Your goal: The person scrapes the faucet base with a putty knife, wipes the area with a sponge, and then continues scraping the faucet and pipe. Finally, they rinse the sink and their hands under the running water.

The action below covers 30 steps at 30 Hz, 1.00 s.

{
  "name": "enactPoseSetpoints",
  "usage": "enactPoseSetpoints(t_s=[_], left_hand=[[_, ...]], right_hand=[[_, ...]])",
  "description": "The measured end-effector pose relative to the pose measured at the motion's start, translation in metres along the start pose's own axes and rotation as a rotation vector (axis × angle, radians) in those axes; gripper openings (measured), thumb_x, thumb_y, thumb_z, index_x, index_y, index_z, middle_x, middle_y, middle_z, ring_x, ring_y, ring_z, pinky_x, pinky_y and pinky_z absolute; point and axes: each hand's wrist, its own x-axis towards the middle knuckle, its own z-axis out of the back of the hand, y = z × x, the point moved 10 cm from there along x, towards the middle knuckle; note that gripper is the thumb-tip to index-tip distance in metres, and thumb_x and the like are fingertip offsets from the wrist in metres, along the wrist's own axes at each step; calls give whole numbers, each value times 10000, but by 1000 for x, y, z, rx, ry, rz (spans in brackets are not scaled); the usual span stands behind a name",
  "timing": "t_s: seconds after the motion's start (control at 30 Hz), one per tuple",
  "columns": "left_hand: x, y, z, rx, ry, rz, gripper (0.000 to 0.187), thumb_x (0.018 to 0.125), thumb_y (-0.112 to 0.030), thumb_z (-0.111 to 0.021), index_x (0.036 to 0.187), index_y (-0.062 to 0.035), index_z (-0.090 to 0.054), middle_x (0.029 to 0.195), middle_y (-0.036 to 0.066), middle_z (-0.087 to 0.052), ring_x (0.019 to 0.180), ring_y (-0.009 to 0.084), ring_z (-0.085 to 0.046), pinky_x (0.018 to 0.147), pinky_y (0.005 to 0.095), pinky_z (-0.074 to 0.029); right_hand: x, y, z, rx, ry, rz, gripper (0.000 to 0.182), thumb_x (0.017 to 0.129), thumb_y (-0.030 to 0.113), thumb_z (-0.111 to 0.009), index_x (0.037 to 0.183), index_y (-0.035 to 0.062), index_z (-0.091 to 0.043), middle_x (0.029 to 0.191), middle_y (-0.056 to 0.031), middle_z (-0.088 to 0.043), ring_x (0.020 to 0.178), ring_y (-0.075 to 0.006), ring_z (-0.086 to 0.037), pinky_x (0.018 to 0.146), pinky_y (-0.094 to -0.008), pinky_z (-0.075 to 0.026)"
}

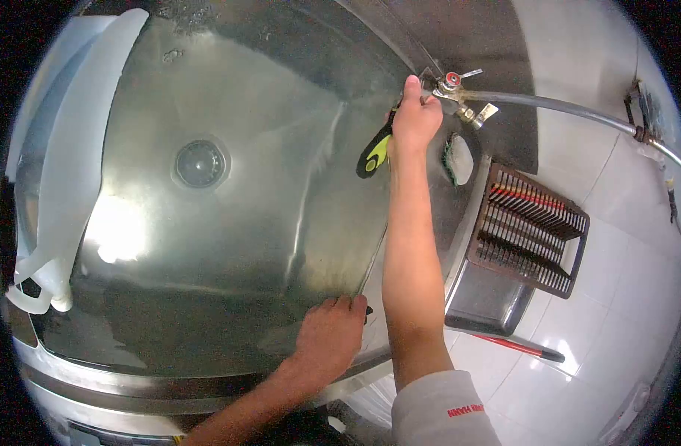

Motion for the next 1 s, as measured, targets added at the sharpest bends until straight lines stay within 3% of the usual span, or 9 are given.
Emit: enactPoseSetpoints(t_s=[0.13, 0.23, 0.43, 0.47, 0.57, 0.67, 0.8, 0.9, 1.0], left_hand=[[-1, 1, -3, 64, 4, 14, 133, 887, -127, -577, 974, -29, -599, 871, 147, -669, 826, 313, -699, 696, 432, -573], [0, 0, -3, 56, -17, 2, 128, 891, -133, -573, 965, -31, -598, 863, 147, -668, 813, 309, -700, 679, 426, -575], [1, 0, -4, 85, -48, -22, 138, 888, -136, -582, 973, -28, -599, 882, 152, -672, 822, 315, -699, 691, 434, -578], [2, 1, -6, 81, -36, -13, 140, 887, -134, -583, 976, -27, -599, 885, 153, -672, 822, 317, -699, 693, 437, -577], [4, 3, -9, 82, -11, 10, 146, 884, -132, -584, 984, -27, -600, 894, 155, -673, 827, 323, -698, 697, 443, -576], [3, 2, -8, 108, -4, 12, 149, 883, -129, -583, 990, -27, -600, 898, 157, -673, 840, 326, -698, 702, 443, -575], [5, 0, -5, 141, -14, 6, 146, 883, -122, -579, 990, -26, -602, 900, 159, -675, 858, 330, -695, 709, 444, -574], [5, 2, -8, 132, -14, 3, 138, 883, -113, -573, 985, -26, -606, 899, 158, -678, 859, 332, -692, 717, 449, -571], [5, 3, -10, 121, 5, 20, 127, 885, -104, -565, 978, -29, -610, 899, 156, -680, 858, 332, -691, 729, 452, -568]], right_hand=[[-1, 6, -3, 31, -25, 70, 383, 926, 333, -704, 805, 21, -518, 681, -29, -532, 591, -123, -498, 518, -310, -445], [17, -1, 1, -224, -82, 154, 430, 913, 375, -698, 764, 1, -545, 701, -50, -563, 631, -144, -502, 586, -331, -441], [20, -16, 1, -170, -96, 78, 507, 931, 411, -636, 687, -25, -548, 667, -101, -592, 656, -178, -527, 643, -356, -458], [17, -14, 0, -214, -88, 55, 528, 938, 430, -612, 678, -25, -547, 660, -118, -601, 677, -215, -583, 670, -378, -467], [0, -3, -3, -118, -78, 109, 504, 947, 455, -619, 668, 42, -543, 632, -38, -546, 552, -130, -515, 532, -317, -432], [21, -20, -6, -323, -63, 57, 531, 933, 444, -602, 867, -83, -618, 780, -223, -672, 805, -357, -673, 775, -440, -499], [9, -7, -4, -448, -270, 167, 585, 924, 469, -604, 977, -113, -618, 999, -304, -673, 978, -448, -646, 879, -483, -481], [-7, 2, -1, -495, -261, 147, 586, 930, 473, -588, 959, -111, -625, 960, -294, -676, 941, -439, -651, 853, -475, -483], [-5, -9, 3, -320, -235, 143, 591, 947, 477, -551, 912, -108, -625, 882, -265, -674, 883, -401, -650, 815, -464, -481]])
